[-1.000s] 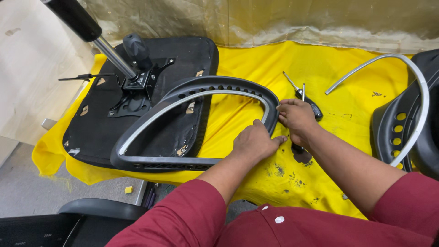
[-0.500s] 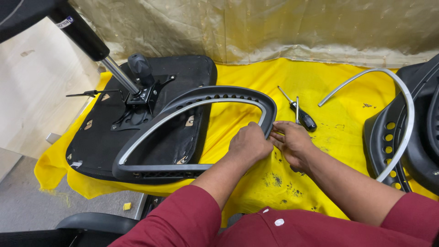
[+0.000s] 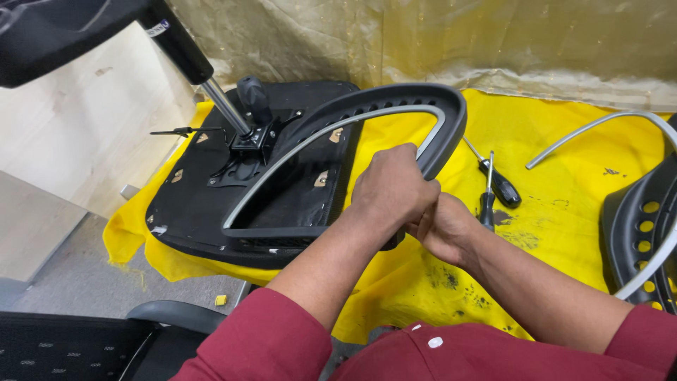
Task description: The person assembles a black plastic chair frame by inserting a curved metal bar into a channel and securing it with screws using a screwdriver. They then flip the frame and continue fastening screws along the bottom edge.
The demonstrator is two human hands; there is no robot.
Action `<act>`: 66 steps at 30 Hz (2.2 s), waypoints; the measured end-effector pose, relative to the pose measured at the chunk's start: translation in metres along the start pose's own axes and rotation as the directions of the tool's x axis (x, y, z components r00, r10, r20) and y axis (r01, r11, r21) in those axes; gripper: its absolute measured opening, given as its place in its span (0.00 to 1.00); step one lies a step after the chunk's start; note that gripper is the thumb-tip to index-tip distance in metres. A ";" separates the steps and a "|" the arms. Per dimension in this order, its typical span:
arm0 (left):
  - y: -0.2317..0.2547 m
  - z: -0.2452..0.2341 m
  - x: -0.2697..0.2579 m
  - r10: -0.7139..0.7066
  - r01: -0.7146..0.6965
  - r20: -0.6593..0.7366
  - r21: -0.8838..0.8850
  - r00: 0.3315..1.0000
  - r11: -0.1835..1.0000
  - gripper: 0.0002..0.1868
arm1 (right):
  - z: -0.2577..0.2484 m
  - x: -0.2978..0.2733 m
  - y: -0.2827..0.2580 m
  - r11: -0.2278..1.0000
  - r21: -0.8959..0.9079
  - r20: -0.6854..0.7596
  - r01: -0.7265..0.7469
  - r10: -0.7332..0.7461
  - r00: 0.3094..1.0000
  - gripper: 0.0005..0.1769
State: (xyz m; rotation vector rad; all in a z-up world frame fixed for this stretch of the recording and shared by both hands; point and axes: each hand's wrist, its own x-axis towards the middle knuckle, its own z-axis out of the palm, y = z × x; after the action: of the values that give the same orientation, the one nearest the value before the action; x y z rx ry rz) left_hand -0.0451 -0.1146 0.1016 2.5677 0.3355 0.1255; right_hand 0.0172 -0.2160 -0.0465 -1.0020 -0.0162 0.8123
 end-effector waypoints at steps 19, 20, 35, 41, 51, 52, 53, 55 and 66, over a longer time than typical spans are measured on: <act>0.029 -0.138 0.021 0.394 -0.558 -0.396 -0.555 0.829 0.617 0.20 | 0.060 0.001 -0.029 0.979 0.005 -0.067 -0.202 0.202 0.977 0.24; 0.025 -0.140 0.021 0.392 -0.565 -0.408 -0.609 0.825 0.556 0.20 | 0.052 0.000 -0.035 0.984 0.067 -0.037 -0.165 0.168 0.985 0.24; -0.058 -0.091 -0.009 0.307 -0.422 -0.423 -0.904 0.853 -0.073 0.23 | 0.001 -0.009 -0.059 0.983 0.039 -0.249 0.177 -0.162 0.955 0.18; -0.099 -0.068 -0.020 0.111 -0.298 -0.279 -0.922 0.954 0.248 0.30 | -0.028 0.012 -0.085 0.867 -0.311 -0.313 0.389 -0.480 0.820 0.16; -0.160 0.006 -0.013 -0.294 0.082 0.064 -0.995 0.954 0.048 0.38 | -0.047 0.078 -0.069 0.694 -0.572 -0.183 0.437 -0.628 0.757 0.21; -0.165 0.012 -0.012 -0.299 0.069 0.061 -0.997 0.952 0.018 0.38 | -0.046 0.083 -0.067 0.723 -0.542 -0.169 0.428 -0.593 0.787 0.21; -0.169 0.017 -0.011 -0.334 0.074 0.066 -0.997 0.940 0.012 0.39 | -0.045 0.088 -0.064 0.752 -0.510 -0.156 0.416 -0.557 0.815 0.22; -0.174 0.026 -0.010 -0.405 0.083 0.076 -0.997 0.911 0.001 0.39 | -0.043 0.096 -0.059 0.801 -0.436 -0.139 0.410 -0.510 0.849 0.21; -0.177 0.048 -0.028 -0.645 0.451 0.293 -0.888 0.706 0.090 0.22 | -0.060 0.095 -0.046 0.909 -0.245 -0.007 0.336 -0.348 0.937 0.09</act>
State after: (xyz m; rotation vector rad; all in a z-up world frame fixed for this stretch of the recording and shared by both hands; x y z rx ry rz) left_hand -0.1024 -0.0004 -0.0333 1.0881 0.9755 0.1865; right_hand 0.1344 -0.2151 -0.0780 -1.2078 -0.2468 0.4670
